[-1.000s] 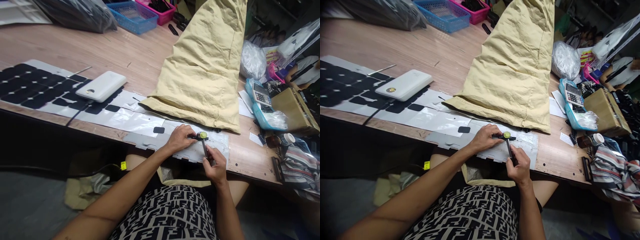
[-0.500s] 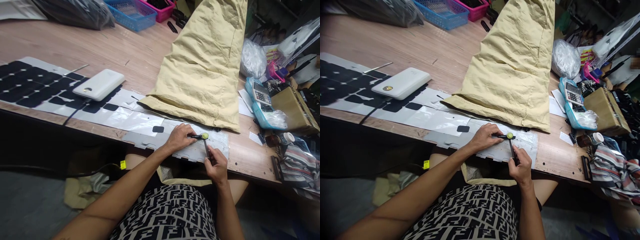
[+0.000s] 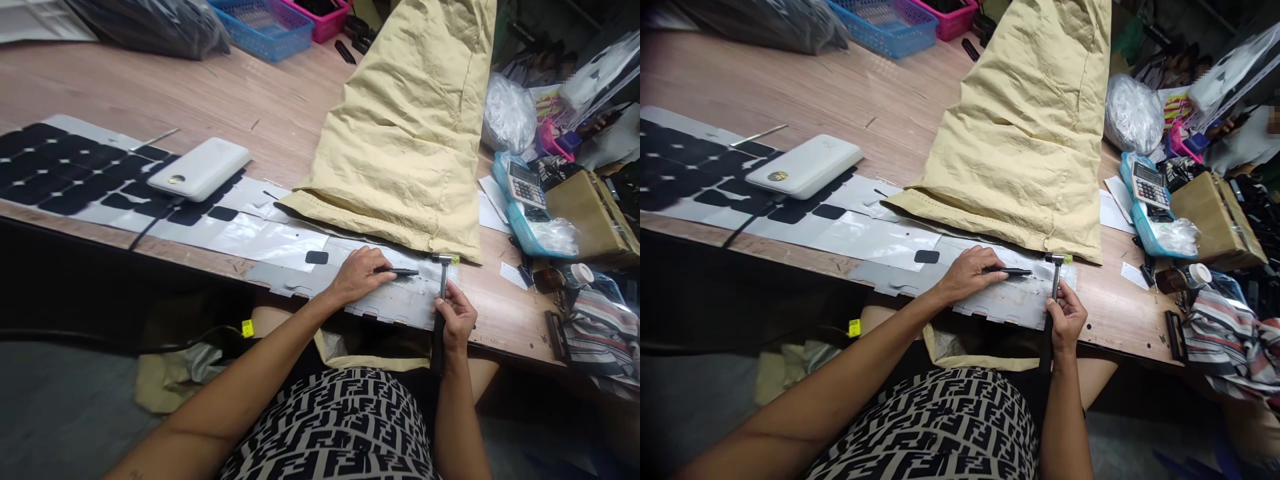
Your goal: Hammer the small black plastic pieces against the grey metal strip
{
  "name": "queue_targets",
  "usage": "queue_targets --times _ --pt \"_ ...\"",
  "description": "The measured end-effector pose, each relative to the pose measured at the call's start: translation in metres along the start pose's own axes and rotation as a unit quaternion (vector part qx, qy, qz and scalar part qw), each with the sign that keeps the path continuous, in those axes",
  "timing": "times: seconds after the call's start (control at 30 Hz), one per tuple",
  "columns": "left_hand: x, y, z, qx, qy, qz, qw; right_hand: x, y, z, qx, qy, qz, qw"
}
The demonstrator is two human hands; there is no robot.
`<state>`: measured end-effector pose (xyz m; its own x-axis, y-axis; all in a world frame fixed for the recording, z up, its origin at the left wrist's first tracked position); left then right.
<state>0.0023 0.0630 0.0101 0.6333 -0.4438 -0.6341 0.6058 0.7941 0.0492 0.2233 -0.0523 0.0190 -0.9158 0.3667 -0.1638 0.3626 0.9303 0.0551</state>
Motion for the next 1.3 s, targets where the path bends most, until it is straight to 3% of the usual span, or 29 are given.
queue_targets --times 0.17,0.27,0.43,0.5,0.63,0.73,0.8,0.9,1.0,1.07,1.17,1.3 --pt "0.001 0.001 -0.005 -0.003 0.002 -0.004 1.000 0.003 0.000 -0.001 0.009 0.013 -0.018 1.000" --pt "0.000 -0.001 0.002 0.023 -0.005 -0.032 0.999 0.005 0.000 -0.002 0.009 0.007 -0.021 1.000" --pt "0.020 -0.036 0.049 0.176 -0.052 -0.188 0.965 0.007 -0.002 -0.001 0.009 -0.009 -0.022 1.000" --pt "0.032 -0.056 0.064 0.216 -0.036 -0.217 0.951 0.008 -0.002 -0.001 0.010 -0.009 -0.022 1.000" --pt "0.051 -0.077 0.076 0.232 0.055 -0.198 0.951 0.008 -0.003 -0.001 0.008 -0.003 -0.022 1.000" --pt "0.046 -0.073 0.074 0.233 0.050 -0.156 0.958 0.007 -0.002 0.001 0.002 -0.002 -0.026 1.000" --pt "0.029 -0.060 0.061 0.189 0.033 -0.111 0.975 0.008 -0.002 0.002 -0.002 -0.008 -0.031 0.999" --pt "-0.012 -0.038 0.019 0.026 0.045 -0.002 0.999 0.008 -0.002 0.002 -0.010 -0.022 -0.032 0.999" --pt "-0.058 -0.029 -0.019 -0.134 0.130 0.111 0.976 0.007 -0.003 0.002 -0.013 -0.026 -0.027 0.999" --pt "-0.078 -0.026 -0.032 -0.189 0.185 0.144 0.953 0.007 -0.003 0.003 -0.010 -0.026 -0.030 0.999" --pt "-0.090 -0.021 -0.042 -0.229 0.231 0.142 0.935 0.008 -0.003 0.003 -0.014 -0.037 -0.034 0.999" --pt "-0.089 -0.016 -0.051 -0.254 0.224 0.141 0.930 0.007 -0.003 0.004 -0.019 -0.052 -0.037 0.998"
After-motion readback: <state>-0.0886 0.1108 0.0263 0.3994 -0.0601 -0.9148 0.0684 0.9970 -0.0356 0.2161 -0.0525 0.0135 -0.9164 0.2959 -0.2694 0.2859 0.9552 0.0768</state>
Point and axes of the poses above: each hand's wrist, its own y-axis towards the middle knuckle, its own x-axis out of the palm, z = x × y, the point moved 8 cm from there along y, towards the middle knuckle, and after that the axes turned 9 degrees about -z, right-handed, at the moved point
